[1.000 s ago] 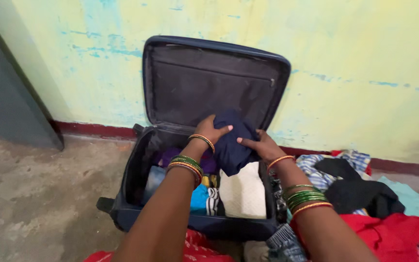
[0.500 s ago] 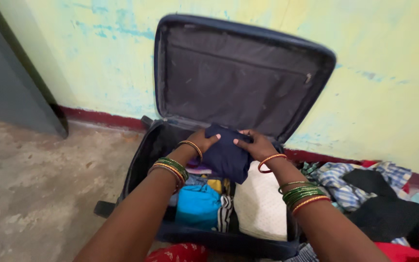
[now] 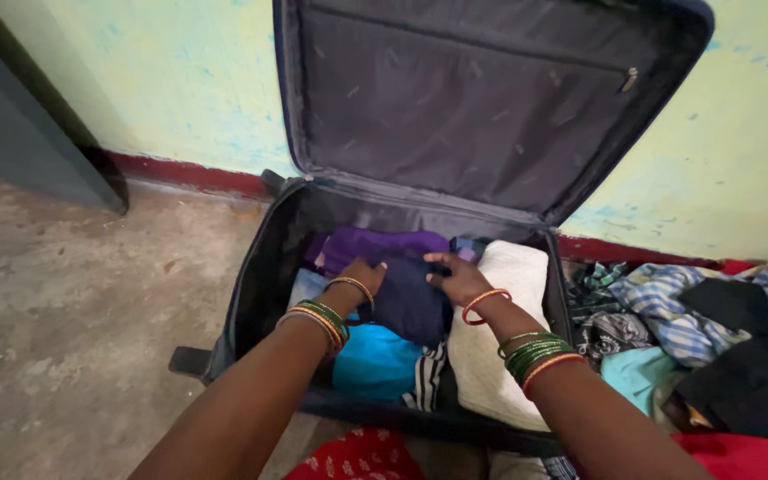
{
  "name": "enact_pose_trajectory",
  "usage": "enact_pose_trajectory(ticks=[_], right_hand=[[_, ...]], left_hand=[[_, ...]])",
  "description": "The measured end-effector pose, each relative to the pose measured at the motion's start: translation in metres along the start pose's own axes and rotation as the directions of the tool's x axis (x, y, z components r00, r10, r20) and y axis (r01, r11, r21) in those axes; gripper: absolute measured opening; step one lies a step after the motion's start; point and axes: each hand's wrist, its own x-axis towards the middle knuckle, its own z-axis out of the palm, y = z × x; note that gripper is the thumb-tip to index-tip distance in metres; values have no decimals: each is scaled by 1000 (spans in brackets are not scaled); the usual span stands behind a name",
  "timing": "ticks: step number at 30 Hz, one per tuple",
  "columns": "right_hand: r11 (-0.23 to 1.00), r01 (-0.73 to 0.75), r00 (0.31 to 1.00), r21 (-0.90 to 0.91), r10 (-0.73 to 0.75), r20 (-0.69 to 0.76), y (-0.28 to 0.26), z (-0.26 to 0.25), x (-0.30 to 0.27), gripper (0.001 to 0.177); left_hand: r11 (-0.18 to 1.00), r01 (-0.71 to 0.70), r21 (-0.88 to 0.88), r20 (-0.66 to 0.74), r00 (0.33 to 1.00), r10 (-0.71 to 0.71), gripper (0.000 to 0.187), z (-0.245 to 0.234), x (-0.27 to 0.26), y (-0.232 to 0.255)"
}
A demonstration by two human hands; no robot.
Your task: The person packs a suitcase by hand by picking up clothes from a pile on the floor, folding a blue shirt, a white baby sweater, a navy blue shirt, and a pair of red pants, and placing them into the open suitcase.
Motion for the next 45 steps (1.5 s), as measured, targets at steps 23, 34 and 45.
enact_pose_trajectory(ticks=[23,34,45], right_hand=[[988,129,983,83,-138,119,72,33,38,33],[848,-34,994,529,85,-72,-32,-114,-74,44],[834,227,921,504,-15,-389,-92,-222,-254,47]], left_hand=[[886,-414,208,107,910,400,74,15,-36,12],[739,-606,-294,-224,796,563,67,-31,-99,150],[407,-596,-692,-194,697,691,65,-80,-204,268]])
